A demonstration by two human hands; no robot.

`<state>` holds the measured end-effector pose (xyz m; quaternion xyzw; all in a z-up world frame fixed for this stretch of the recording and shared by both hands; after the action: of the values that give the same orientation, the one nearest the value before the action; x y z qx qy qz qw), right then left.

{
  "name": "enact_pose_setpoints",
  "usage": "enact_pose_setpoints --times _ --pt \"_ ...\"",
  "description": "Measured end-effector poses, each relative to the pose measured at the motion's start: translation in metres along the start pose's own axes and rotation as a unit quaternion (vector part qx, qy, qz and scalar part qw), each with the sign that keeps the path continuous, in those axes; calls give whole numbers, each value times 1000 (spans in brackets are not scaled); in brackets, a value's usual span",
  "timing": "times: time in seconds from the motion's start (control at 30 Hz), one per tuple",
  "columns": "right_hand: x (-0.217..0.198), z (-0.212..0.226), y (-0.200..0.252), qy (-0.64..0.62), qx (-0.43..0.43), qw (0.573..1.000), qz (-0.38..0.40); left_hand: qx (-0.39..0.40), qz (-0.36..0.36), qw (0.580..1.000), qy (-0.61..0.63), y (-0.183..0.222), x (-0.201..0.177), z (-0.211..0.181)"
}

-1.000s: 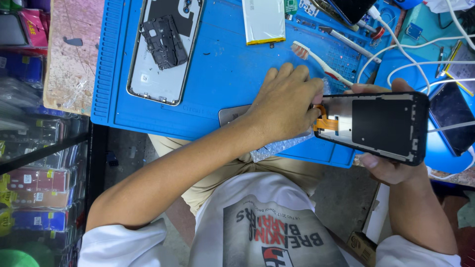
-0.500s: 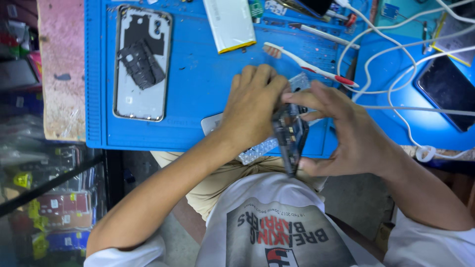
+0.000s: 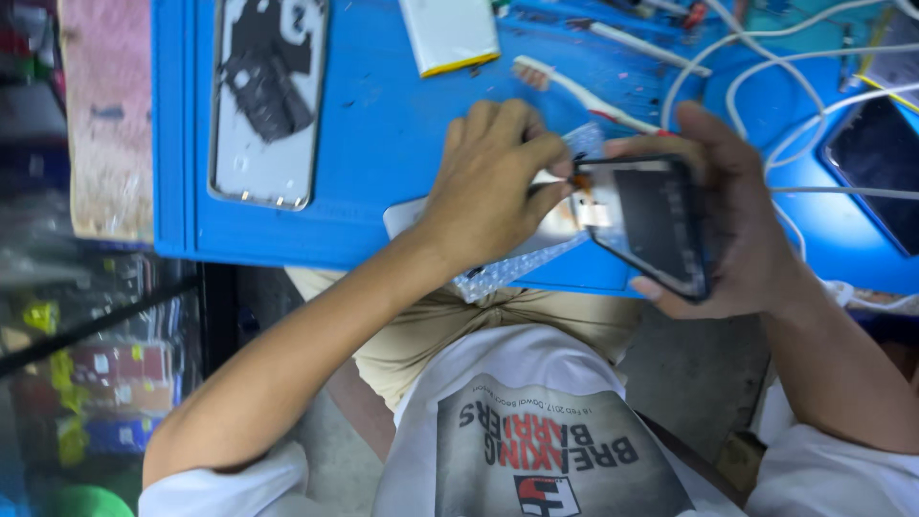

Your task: The person assembles a mobile phone by hand and using a tool. The person connects internal components, inserts a battery, and attaches the screen and back cover.

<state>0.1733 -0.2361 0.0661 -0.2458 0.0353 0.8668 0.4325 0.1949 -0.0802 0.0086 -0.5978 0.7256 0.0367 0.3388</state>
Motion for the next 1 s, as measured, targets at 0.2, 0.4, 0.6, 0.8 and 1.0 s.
enact_pose_setpoints --times 0.2,0.4,0.6,0.8,1.0 --pt "-16 -24 25 65 42 997 -8 -32 -46 998 21 1 7 7" --pt "-29 -47 49 23 91 995 -40 -66 -18 998 1 -4 16 8" --pt "-39 -54 60 19 101 993 -57 -93 -23 995 -11 -8 22 11" --pt "-44 -56 65 47 108 992 -46 -94 -21 995 -25 -11 28 13" --pt "-37 -48 60 36 119 991 -59 -89 -15 996 -12 -11 27 15"
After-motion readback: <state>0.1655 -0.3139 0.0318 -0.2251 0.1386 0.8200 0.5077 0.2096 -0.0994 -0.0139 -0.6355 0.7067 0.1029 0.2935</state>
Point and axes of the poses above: each hand's wrist, its own y-axis away from the middle knuckle, its own x-axis out of the palm, z = x × y, the point moved 9 cm from there along -y, towards the middle knuckle, and after that the axes turned 4 degrees about -z, right-handed, at the moved point
